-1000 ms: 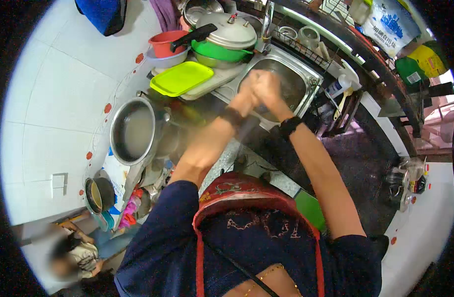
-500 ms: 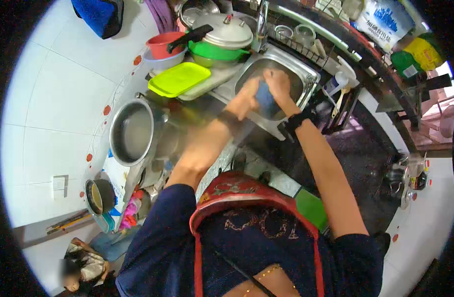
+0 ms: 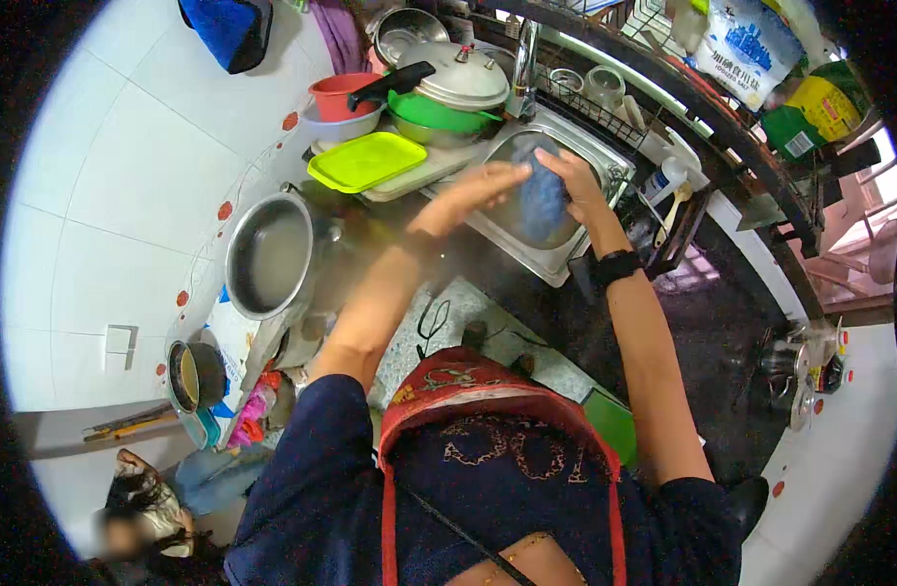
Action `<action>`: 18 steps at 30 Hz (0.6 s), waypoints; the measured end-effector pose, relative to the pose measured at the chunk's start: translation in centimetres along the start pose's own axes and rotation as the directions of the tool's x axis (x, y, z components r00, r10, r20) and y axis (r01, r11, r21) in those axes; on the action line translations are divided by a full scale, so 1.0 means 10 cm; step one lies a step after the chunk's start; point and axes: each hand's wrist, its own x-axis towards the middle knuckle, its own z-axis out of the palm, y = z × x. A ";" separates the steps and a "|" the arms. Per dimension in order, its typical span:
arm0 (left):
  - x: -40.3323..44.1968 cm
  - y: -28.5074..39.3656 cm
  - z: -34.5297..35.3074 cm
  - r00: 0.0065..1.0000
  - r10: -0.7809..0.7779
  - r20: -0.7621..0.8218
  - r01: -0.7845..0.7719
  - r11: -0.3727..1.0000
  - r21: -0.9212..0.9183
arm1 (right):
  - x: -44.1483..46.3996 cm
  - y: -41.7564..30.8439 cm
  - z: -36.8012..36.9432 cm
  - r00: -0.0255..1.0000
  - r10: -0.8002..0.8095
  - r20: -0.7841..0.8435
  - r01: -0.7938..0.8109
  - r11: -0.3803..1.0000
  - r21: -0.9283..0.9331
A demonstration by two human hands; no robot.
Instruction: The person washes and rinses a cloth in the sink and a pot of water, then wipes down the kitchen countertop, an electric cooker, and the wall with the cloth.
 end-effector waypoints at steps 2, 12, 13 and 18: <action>0.12 -0.32 0.01 0.979 -0.093 0.180 0.073 0.990 0.117 | -0.06 -0.04 0.03 0.998 -0.027 0.059 0.018 0.988 0.154; -0.03 -0.35 0.18 0.951 0.079 -0.298 -0.222 0.845 -0.486 | -0.02 0.20 0.01 0.996 -0.086 0.003 0.080 0.939 0.333; 0.08 -0.43 0.18 0.920 0.082 -0.383 -0.292 0.796 -0.531 | 0.10 0.30 0.01 0.976 -0.199 -0.084 0.209 0.967 0.146; 0.45 -0.70 0.14 0.949 -0.034 -0.314 -0.229 0.609 -0.760 | -0.07 0.17 0.70 0.818 -0.574 0.029 0.438 0.590 -0.678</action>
